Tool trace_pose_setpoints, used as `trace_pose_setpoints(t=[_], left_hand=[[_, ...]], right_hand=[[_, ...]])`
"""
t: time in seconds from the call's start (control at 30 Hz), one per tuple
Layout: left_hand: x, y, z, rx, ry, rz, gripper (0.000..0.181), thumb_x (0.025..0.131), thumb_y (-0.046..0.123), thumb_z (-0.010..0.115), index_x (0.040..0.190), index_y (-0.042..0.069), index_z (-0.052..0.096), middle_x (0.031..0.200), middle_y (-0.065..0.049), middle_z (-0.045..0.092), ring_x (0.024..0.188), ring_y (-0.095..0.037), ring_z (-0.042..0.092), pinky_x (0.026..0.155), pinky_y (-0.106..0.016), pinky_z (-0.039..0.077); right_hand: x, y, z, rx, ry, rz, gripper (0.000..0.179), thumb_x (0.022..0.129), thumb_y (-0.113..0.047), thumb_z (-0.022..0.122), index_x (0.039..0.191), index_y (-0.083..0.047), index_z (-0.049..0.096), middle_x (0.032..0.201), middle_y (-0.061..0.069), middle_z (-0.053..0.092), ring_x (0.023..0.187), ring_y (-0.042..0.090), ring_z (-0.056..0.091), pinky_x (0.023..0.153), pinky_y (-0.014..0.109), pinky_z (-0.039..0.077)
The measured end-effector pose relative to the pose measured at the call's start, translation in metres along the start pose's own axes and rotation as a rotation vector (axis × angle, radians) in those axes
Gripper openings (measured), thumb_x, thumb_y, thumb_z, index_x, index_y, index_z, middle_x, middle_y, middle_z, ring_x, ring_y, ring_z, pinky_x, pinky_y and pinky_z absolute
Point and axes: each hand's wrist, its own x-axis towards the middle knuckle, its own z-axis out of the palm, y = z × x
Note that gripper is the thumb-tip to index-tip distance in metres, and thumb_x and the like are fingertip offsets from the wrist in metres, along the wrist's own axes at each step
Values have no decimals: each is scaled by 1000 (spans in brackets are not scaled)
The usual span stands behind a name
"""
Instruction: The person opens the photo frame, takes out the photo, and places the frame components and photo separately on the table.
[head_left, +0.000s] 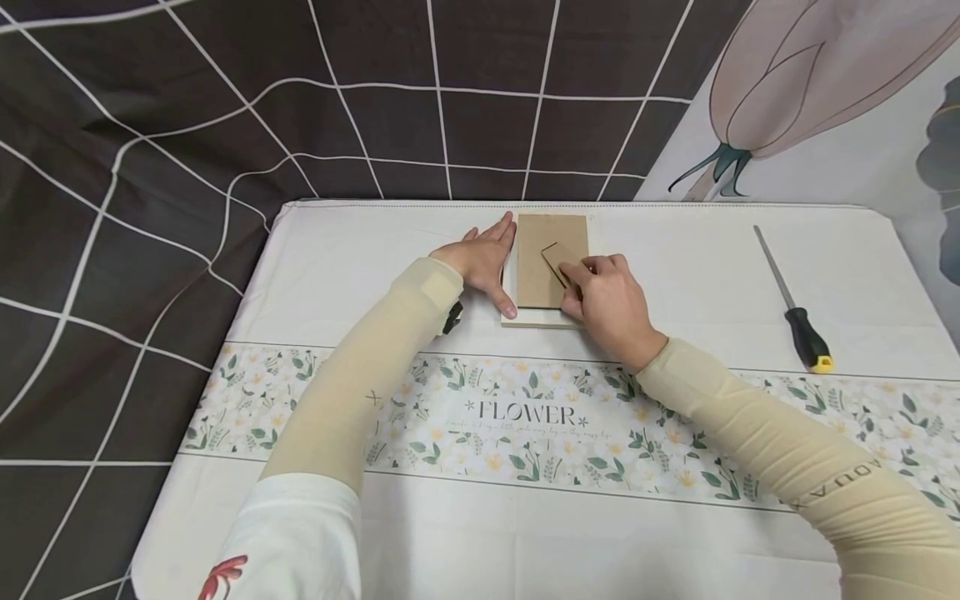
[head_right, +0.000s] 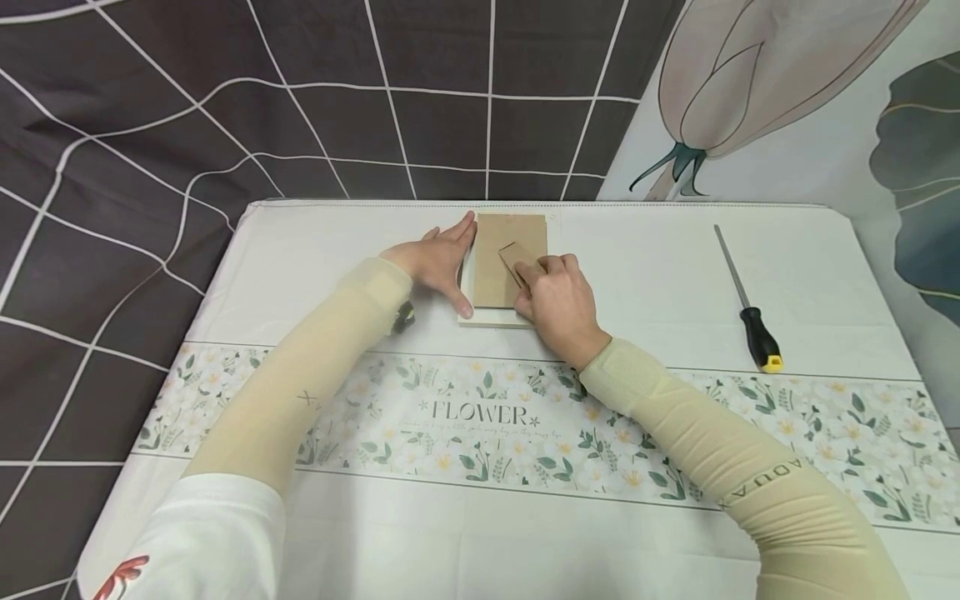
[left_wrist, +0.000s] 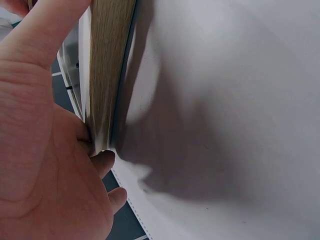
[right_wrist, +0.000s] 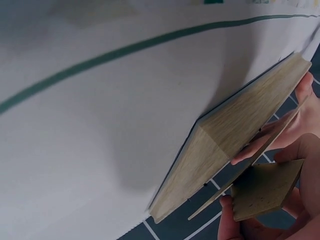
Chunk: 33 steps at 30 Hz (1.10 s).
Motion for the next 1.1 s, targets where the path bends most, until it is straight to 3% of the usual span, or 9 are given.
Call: trace_pose_setpoints(t=[0.67,1.1], left_hand=[[-2,-3,1,-98,-8,33,154,62,65,88,155,-7,-11,162,-20,-26,153,-28,-14,123,-49,-2],[-5,-3,3,-135,-4,11,151,64,64,86,156,-6,-10,162,-22,-23,153,-28,-16,124,-47,-3]], right_hand=[[3,2,4,-25,-60,13,33,86,-6,63,116,4,73,101,27,71,100,42,61,91,50,48],[3,4,7,-17,-52,-16,32,85,-6,64,115,5,73,97,26,72,98,40,63,89,49,47]])
